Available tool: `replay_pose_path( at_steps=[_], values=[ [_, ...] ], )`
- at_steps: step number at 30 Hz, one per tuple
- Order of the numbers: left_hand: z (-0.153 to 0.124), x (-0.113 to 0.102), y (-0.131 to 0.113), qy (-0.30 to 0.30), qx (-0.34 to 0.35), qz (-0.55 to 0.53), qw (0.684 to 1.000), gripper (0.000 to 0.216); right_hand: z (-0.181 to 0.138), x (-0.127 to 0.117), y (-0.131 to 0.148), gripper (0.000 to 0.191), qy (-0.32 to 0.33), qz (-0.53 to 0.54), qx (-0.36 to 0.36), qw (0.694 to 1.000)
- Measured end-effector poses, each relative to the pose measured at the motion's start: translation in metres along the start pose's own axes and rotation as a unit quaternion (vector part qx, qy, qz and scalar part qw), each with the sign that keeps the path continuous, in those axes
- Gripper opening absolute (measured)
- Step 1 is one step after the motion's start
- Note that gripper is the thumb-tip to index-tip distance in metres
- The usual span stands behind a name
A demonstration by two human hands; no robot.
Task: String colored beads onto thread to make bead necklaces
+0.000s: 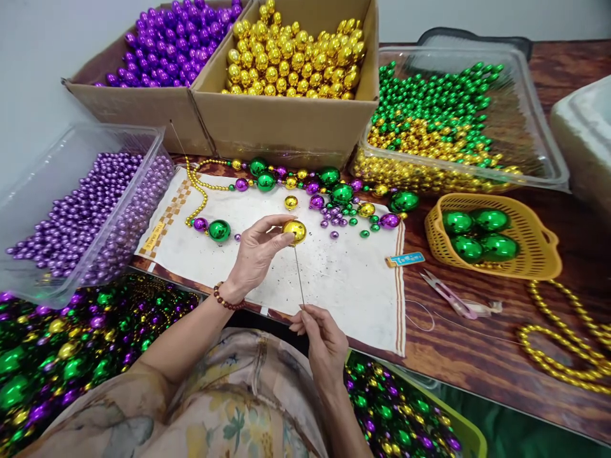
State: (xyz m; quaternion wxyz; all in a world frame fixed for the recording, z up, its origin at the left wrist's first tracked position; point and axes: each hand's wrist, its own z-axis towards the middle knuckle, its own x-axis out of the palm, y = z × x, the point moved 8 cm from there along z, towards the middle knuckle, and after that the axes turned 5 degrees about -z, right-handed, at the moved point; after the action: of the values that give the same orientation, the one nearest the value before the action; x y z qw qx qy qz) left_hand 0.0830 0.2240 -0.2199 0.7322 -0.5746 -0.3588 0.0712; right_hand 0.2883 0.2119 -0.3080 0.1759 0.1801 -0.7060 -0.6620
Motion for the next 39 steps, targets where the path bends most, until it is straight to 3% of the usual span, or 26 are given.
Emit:
replay_pose_path(
  at_steps=[13,25,32,39],
  values=[
    [-0.025,0.026,-0.019,0.049,0.063,0.055,0.995,0.028,0.008,0.01,0.01,0.02,-0.031,0.02,-0.015,0.999],
    [-0.025,0.021,-0.019,0.019,0.055,0.009,0.998,0.025,0.011,0.009,0.021,0.019,-0.054,0.019,-0.026,0.998],
    [-0.018,0.013,-0.013,-0.019,-0.006,-0.072,0.997,0.024,0.014,0.016,0.03,0.016,-0.039,-0.01,-0.064,0.997],
    [-0.024,0.018,-0.021,0.011,0.046,-0.011,0.999,0.026,0.024,0.017,0.037,0.01,-0.05,0.042,-0.085,0.994]
  ],
)
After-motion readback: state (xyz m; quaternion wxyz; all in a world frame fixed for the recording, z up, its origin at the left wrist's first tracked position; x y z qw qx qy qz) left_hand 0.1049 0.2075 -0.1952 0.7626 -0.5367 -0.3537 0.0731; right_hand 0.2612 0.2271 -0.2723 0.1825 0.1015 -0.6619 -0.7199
